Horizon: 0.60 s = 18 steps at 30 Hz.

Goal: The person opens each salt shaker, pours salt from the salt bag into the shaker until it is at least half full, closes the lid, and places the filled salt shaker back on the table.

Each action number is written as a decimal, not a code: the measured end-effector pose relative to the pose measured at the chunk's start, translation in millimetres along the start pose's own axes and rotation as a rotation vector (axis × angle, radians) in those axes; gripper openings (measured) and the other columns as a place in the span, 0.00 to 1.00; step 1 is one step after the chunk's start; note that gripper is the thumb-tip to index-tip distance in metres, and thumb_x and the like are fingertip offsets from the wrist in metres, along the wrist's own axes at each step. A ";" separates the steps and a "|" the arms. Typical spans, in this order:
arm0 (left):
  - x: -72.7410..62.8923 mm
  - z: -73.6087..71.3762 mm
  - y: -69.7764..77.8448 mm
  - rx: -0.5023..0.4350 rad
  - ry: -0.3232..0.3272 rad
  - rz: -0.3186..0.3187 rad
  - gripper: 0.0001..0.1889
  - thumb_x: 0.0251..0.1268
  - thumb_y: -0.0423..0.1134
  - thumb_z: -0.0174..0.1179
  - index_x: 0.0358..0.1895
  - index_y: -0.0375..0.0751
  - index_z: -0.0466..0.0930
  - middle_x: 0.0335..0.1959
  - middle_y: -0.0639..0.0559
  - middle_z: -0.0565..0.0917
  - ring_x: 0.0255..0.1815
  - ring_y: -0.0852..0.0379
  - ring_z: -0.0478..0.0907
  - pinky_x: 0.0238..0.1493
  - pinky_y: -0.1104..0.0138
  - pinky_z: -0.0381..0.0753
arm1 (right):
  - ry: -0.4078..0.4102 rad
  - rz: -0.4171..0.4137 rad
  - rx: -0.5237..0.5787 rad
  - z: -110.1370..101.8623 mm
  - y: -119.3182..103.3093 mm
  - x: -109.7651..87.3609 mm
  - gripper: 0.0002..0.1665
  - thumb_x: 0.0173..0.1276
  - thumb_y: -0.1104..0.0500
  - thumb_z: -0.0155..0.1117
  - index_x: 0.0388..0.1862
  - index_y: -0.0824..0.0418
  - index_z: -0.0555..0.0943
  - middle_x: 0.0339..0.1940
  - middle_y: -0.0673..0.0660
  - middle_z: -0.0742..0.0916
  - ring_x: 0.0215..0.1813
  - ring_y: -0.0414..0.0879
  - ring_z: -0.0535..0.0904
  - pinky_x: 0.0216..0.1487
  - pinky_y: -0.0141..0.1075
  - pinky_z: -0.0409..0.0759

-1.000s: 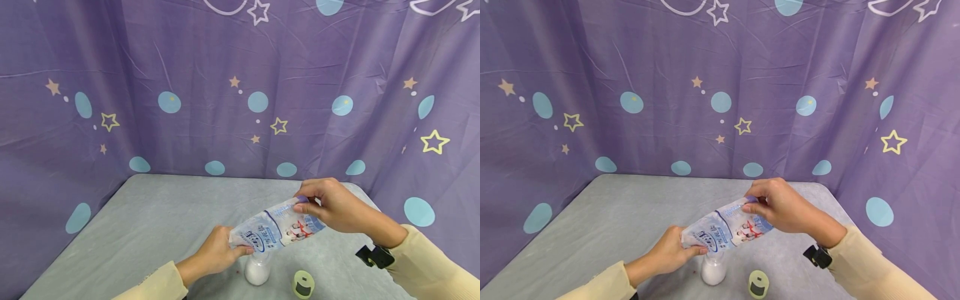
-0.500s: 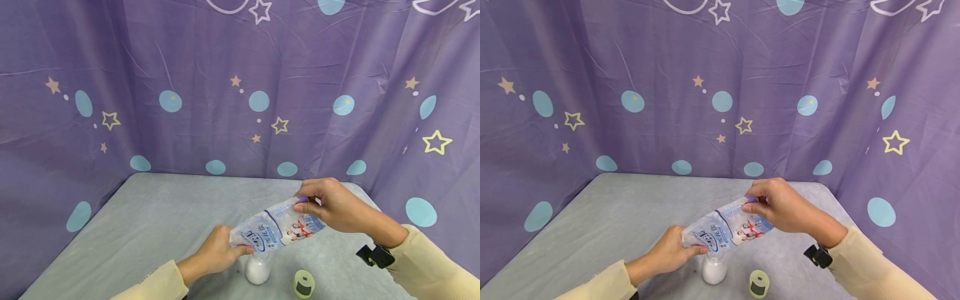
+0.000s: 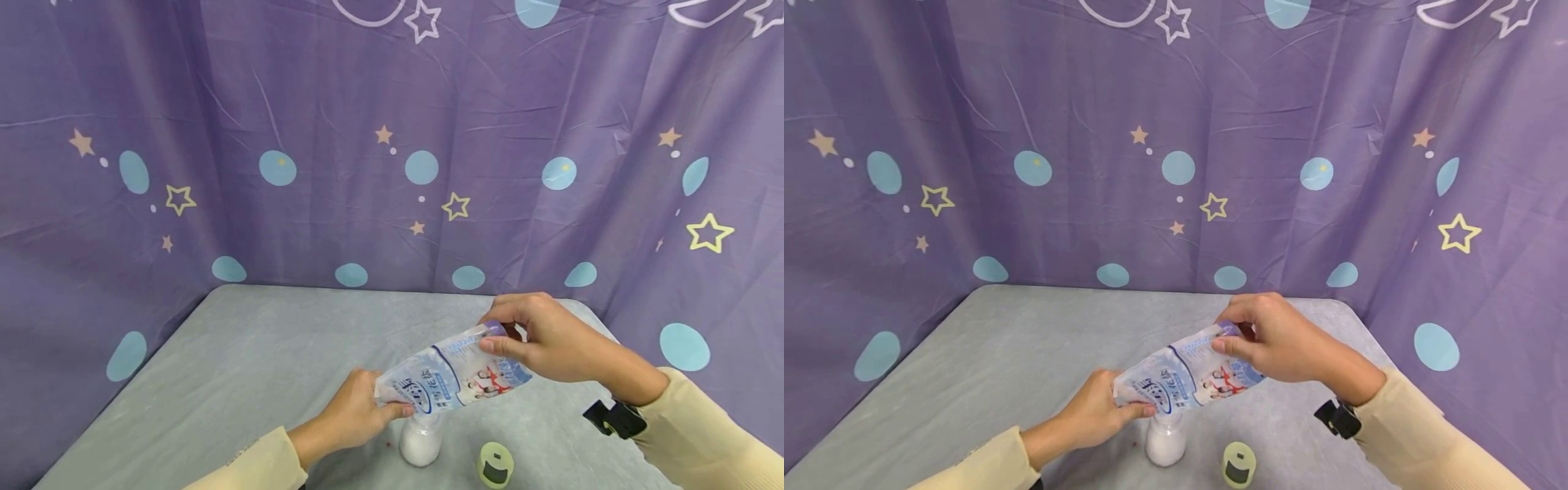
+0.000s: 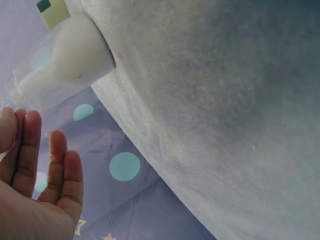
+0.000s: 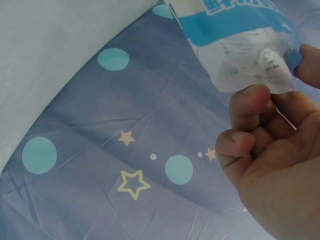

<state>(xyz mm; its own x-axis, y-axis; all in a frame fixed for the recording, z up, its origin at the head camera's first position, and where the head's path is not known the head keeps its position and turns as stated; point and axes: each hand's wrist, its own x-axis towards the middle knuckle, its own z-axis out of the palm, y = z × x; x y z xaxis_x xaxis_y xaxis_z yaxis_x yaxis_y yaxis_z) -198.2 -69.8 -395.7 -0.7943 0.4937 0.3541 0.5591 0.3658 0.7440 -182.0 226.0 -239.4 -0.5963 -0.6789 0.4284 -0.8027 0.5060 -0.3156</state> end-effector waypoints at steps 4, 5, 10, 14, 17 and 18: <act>-0.2 0.4 -0.4 0.004 0.002 0.012 0.11 0.57 0.40 0.77 0.42 0.44 0.90 0.36 0.57 0.91 0.39 0.65 0.86 0.39 0.68 0.83 | 0.005 -0.008 -0.002 0.4 0.3 -0.3 0.04 0.70 0.58 0.72 0.38 0.47 0.87 0.31 0.37 0.81 0.29 0.34 0.73 0.26 0.29 0.73; -0.1 0.5 -0.4 0.003 0.002 0.014 0.11 0.57 0.40 0.77 0.42 0.44 0.90 0.36 0.57 0.91 0.39 0.65 0.86 0.39 0.68 0.83 | 0.007 -0.009 -0.004 0.5 0.4 -0.5 0.04 0.70 0.58 0.72 0.38 0.47 0.87 0.31 0.37 0.81 0.28 0.34 0.73 0.26 0.29 0.73; 0.2 0.3 -0.7 0.001 0.003 0.016 0.11 0.57 0.40 0.77 0.43 0.43 0.90 0.36 0.57 0.91 0.39 0.66 0.86 0.39 0.68 0.84 | 0.013 -0.009 -0.009 0.5 0.6 -1.2 0.05 0.70 0.59 0.72 0.38 0.47 0.87 0.31 0.36 0.80 0.28 0.34 0.72 0.26 0.29 0.72; 0.1 0.3 -0.9 0.014 0.007 0.024 0.11 0.57 0.40 0.77 0.42 0.43 0.90 0.36 0.57 0.91 0.39 0.66 0.86 0.39 0.68 0.83 | 0.009 0.000 -0.001 0.6 0.4 -1.2 0.04 0.70 0.58 0.72 0.38 0.48 0.88 0.32 0.37 0.81 0.28 0.34 0.73 0.25 0.29 0.72; -0.1 0.3 -1.0 0.024 0.011 0.027 0.11 0.57 0.40 0.77 0.42 0.44 0.90 0.36 0.57 0.91 0.38 0.66 0.85 0.38 0.68 0.83 | 0.000 0.013 0.007 0.2 0.1 -1.2 0.03 0.70 0.58 0.71 0.38 0.48 0.88 0.32 0.37 0.81 0.28 0.35 0.73 0.24 0.30 0.73; -0.1 0.2 -0.9 0.024 0.010 0.026 0.11 0.57 0.40 0.77 0.42 0.43 0.90 0.36 0.57 0.91 0.38 0.66 0.85 0.38 0.68 0.83 | -0.004 0.020 0.009 -0.1 0.0 -1.3 0.03 0.70 0.58 0.71 0.39 0.48 0.88 0.32 0.37 0.81 0.28 0.35 0.73 0.24 0.30 0.73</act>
<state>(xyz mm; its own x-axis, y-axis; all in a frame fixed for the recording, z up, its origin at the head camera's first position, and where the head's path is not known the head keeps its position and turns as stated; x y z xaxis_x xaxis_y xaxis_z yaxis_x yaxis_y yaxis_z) -198.5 -70.1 -396.6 -0.7818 0.4951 0.3790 0.5849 0.3720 0.7207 -181.3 226.9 -239.9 -0.6122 -0.6706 0.4189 -0.7906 0.5144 -0.3321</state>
